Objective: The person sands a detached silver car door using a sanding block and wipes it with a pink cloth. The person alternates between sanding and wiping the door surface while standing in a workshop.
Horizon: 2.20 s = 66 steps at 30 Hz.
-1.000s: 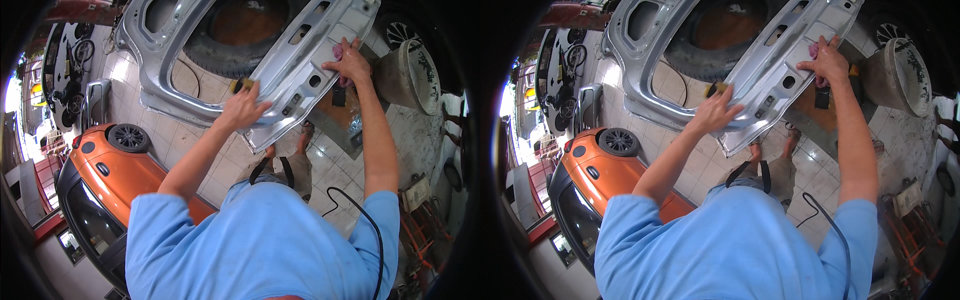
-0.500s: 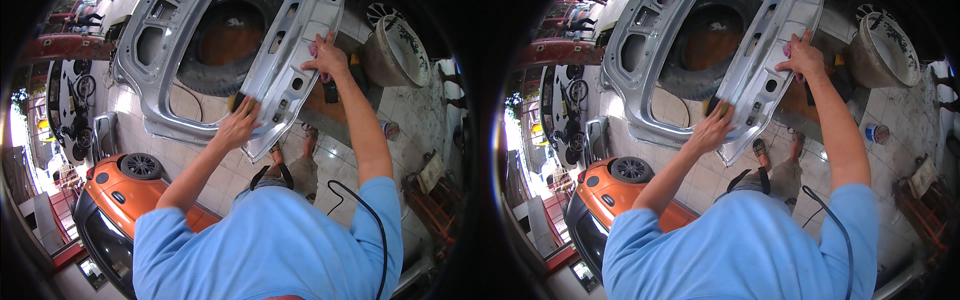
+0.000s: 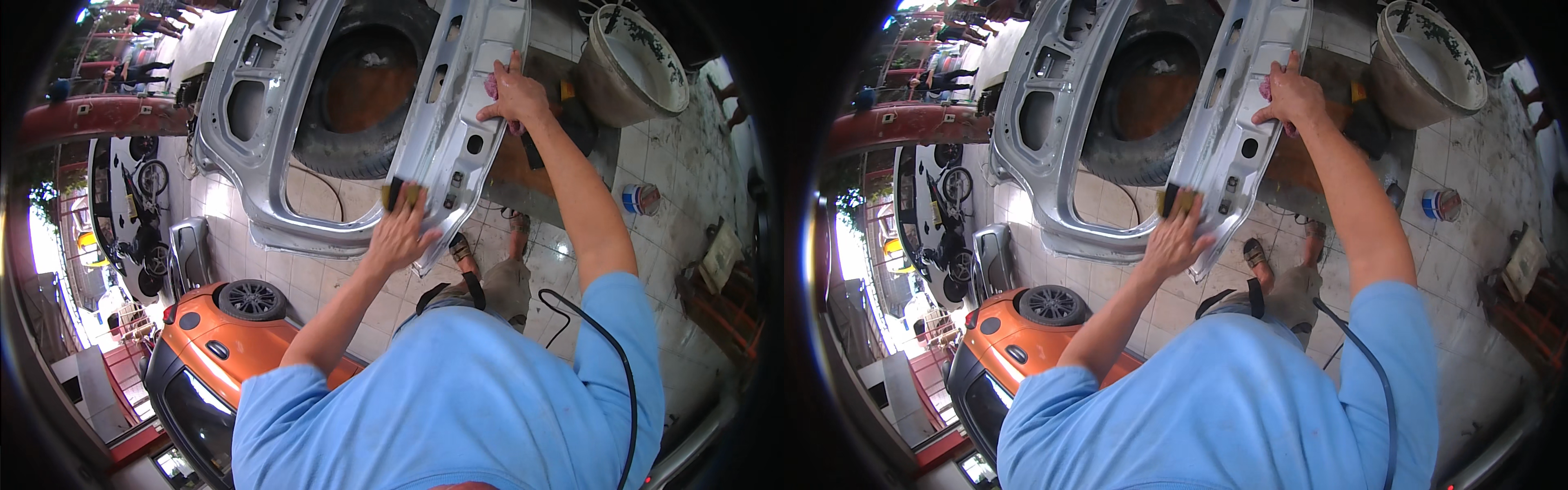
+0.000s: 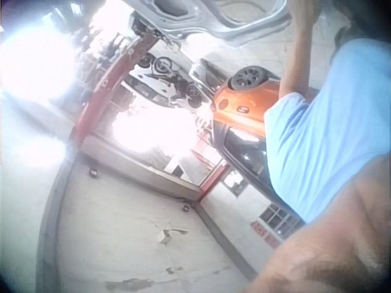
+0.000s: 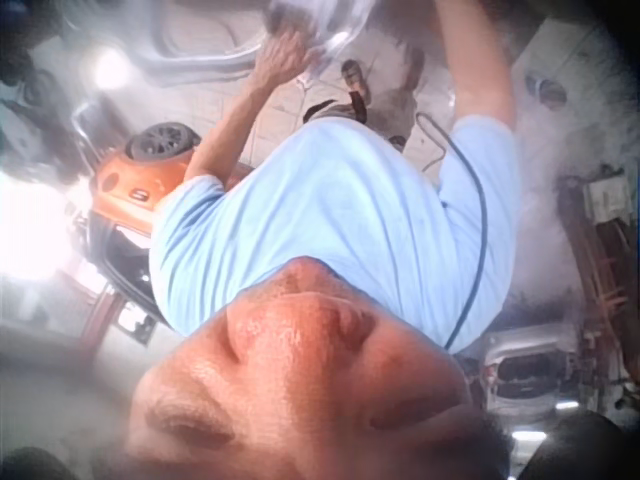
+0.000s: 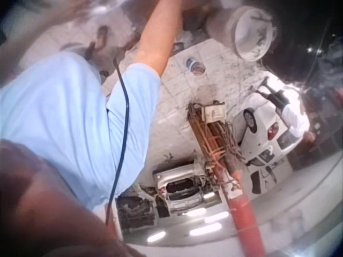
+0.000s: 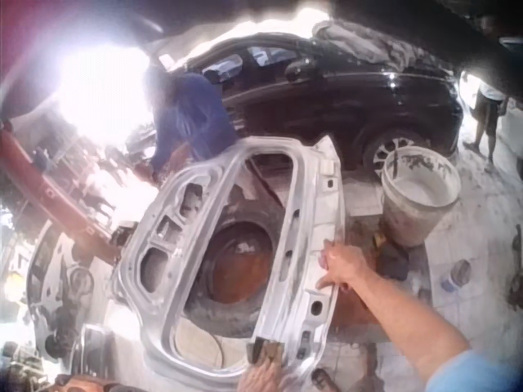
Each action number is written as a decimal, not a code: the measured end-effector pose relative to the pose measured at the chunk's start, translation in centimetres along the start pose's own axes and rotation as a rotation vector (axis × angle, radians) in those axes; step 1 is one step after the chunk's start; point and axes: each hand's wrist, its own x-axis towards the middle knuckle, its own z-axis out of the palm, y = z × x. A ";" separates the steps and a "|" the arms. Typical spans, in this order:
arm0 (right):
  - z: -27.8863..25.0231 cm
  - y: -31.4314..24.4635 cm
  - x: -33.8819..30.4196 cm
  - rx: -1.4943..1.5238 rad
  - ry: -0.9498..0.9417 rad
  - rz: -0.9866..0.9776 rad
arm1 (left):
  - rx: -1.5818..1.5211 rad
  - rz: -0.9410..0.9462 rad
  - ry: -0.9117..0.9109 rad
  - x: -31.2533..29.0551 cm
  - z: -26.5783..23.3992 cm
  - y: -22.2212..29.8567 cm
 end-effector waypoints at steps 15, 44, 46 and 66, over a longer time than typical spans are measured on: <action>0.3 0.4 -0.2 0.090 -0.019 0.012 | -0.052 0.119 0.026 -0.7 0.3 1.8; 0.4 0.1 -0.1 0.030 0.052 -0.010 | -0.020 0.166 0.084 -1.2 1.4 1.7; 0.5 0.0 -0.1 0.021 0.035 -0.008 | -0.118 0.060 -0.040 1.0 1.6 1.6; 0.8 0.3 -0.3 0.097 0.059 -0.020 | -0.080 -0.038 0.081 13.7 0.0 0.7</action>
